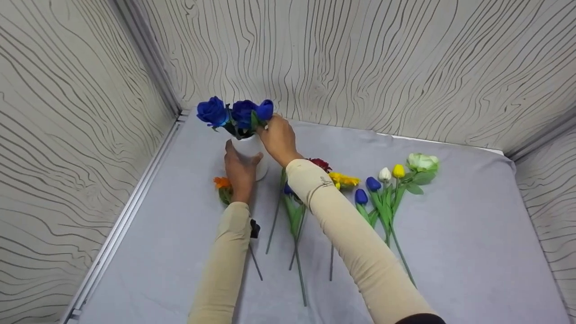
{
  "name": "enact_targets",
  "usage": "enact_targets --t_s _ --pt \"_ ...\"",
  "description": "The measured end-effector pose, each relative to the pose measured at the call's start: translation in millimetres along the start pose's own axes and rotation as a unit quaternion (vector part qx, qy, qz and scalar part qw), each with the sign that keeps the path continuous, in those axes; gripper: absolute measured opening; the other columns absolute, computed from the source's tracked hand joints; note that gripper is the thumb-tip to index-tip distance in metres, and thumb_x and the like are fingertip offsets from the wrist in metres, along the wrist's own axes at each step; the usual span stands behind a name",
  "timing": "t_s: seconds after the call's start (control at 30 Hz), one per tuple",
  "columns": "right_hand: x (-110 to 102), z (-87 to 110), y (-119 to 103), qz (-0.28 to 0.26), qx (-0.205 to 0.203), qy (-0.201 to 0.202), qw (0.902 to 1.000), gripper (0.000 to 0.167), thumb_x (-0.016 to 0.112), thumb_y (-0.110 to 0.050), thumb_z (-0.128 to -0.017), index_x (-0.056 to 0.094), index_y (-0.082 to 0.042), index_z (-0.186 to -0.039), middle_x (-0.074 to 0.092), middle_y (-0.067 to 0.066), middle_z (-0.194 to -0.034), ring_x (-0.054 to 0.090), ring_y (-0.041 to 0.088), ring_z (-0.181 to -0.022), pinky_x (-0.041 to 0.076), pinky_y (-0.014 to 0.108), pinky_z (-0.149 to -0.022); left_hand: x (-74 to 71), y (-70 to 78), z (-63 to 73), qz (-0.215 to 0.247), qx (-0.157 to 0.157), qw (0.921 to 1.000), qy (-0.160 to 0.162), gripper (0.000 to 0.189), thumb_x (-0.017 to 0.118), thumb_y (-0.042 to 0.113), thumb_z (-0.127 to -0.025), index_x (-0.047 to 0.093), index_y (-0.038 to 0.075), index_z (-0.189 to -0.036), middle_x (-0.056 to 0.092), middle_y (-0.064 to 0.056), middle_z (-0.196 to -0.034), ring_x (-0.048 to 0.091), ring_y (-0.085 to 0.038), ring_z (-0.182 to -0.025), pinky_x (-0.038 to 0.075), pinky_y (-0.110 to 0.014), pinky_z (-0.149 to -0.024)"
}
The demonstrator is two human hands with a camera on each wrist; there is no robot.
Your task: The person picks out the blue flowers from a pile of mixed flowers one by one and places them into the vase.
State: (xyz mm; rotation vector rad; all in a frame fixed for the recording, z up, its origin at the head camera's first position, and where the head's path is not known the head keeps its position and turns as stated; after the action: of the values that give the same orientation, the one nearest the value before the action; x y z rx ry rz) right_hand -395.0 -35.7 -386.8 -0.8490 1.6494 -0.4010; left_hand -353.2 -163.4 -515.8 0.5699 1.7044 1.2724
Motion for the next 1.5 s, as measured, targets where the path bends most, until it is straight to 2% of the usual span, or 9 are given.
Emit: enact_targets --t_s 0.23,0.43,0.63,0.87,1.0,1.07,1.27,1.37,1.5 --pt "0.8 4.6 6.1 -0.06 0.01 -0.028 0.9978 0.017 0.064 -0.015 -0.09 0.068 0.0 -0.098 0.069 0.012 -0.094 0.064 0.023 -0.086 0.05 0.036 -0.075 -0.8 -2.5 1.5 0.006 -0.013 0.9999 -0.005 0.09 0.078 0.025 -0.082 0.022 0.01 -0.152 0.036 -0.018 -0.148 0.038 -0.03 -0.132 0.028 -0.043 -0.111" --pt "0.2 10.4 11.5 -0.084 0.006 -0.05 0.9952 0.023 0.068 -0.016 -0.089 0.065 -0.007 -0.11 0.067 0.009 -0.103 0.063 0.019 -0.092 0.051 0.033 -0.078 -3.0 -2.5 -1.0 -0.003 -0.02 0.9998 -0.007 0.091 0.078 0.025 -0.082 0.022 0.011 -0.152 0.037 -0.017 -0.147 0.039 -0.03 -0.131 0.029 -0.043 -0.11" --pt "-5.2 20.2 21.9 -0.066 0.022 -0.065 0.9954 0.036 0.068 -0.02 -0.09 0.061 -0.007 -0.123 0.064 0.009 -0.11 0.062 0.019 -0.094 0.051 0.034 -0.08 -2.4 2.5 -3.2 -0.011 -0.015 0.9998 -0.008 0.091 0.078 0.025 -0.082 0.021 0.009 -0.152 0.039 -0.018 -0.144 0.042 -0.031 -0.128 0.029 -0.045 -0.11" --pt "-11.1 41.8 31.8 0.0 -0.021 -0.067 0.9975 0.039 0.066 -0.024 -0.092 0.059 -0.008 -0.126 0.06 0.009 -0.115 0.061 0.024 -0.101 0.05 0.036 -0.086 -4.3 5.5 3.4 -0.06 0.0 0.9981 -0.017 0.09 0.073 0.033 -0.086 0.018 0.008 -0.152 0.036 -0.02 -0.147 0.041 -0.033 -0.13 0.031 -0.046 -0.108" --pt "-14.6 58.1 41.1 0.012 -0.028 -0.069 0.9972 0.038 0.065 -0.027 -0.093 0.058 -0.01 -0.126 0.059 0.008 -0.117 0.06 0.023 -0.101 0.049 0.034 -0.088 -4.6 5.3 14.1 -0.076 0.001 0.9968 -0.023 0.089 0.071 0.035 -0.087 0.016 0.007 -0.152 0.03 -0.019 -0.151 0.036 -0.032 -0.134 0.027 -0.045 -0.111" --pt "-18.2 66.5 46.9 0.017 -0.029 -0.062 0.9975 0.036 0.065 -0.026 -0.093 0.059 -0.011 -0.125 0.059 0.008 -0.116 0.06 0.021 -0.1 0.05 0.033 -0.088 -4.3 7.7 21.2 -0.079 0.013 0.9965 -0.026 0.088 0.071 0.034 -0.088 0.017 0.006 -0.151 0.03 -0.019 -0.151 0.035 -0.032 -0.134 0.026 -0.045 -0.111" --pt "-28.9 93.4 61.2 0.046 -0.067 -0.038 0.996 0.033 0.067 -0.023 -0.092 0.062 -0.01 -0.122 0.061 0.006 -0.111 0.06 0.017 -0.095 0.051 0.031 -0.084 -9.5 17.2 46.7 -0.077 0.077 0.9936 -0.029 0.081 0.071 0.03 -0.088 0.024 0.006 -0.15 0.035 -0.017 -0.146 0.038 -0.029 -0.129 0.031 -0.043 -0.109" --pt "-32.4 108.2 69.1 0.054 -0.082 -0.03 0.9947 0.032 0.068 -0.02 -0.091 0.063 -0.01 -0.121 0.061 0.005 -0.111 0.059 0.017 -0.099 0.049 0.033 -0.089 -13.5 21.5 64.3 -0.078 0.105 0.9907 -0.036 0.08 0.072 0.031 -0.087 0.027 0.007 -0.149 0.037 -0.015 -0.146 0.039 -0.029 -0.129 0.032 -0.043 -0.108" --pt "-38.5 129.1 83.4 0.051 -0.078 -0.017 0.9955 0.032 0.069 -0.019 -0.09 0.063 -0.009 -0.12 0.061 0.005 -0.114 0.058 0.02 -0.104 0.047 0.036 -0.093 -16.1 28.1 89.3 -0.063 0.148 0.9854 -0.055 0.077 0.072 0.033 -0.087 0.033 0.003 -0.146 0.04 -0.018 -0.144 0.039 -0.031 -0.129 0.033 -0.046 -0.107"
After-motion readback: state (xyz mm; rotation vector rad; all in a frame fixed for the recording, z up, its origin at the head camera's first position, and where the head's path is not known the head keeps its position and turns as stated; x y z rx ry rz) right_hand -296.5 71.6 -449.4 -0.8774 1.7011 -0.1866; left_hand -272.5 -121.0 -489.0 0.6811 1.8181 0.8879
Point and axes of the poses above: each hand's wrist, its own z-axis away from the middle knuckle, its own x-axis out of the palm, y = z × x, the point moved 8 cm from there along -z, towards the middle knuckle
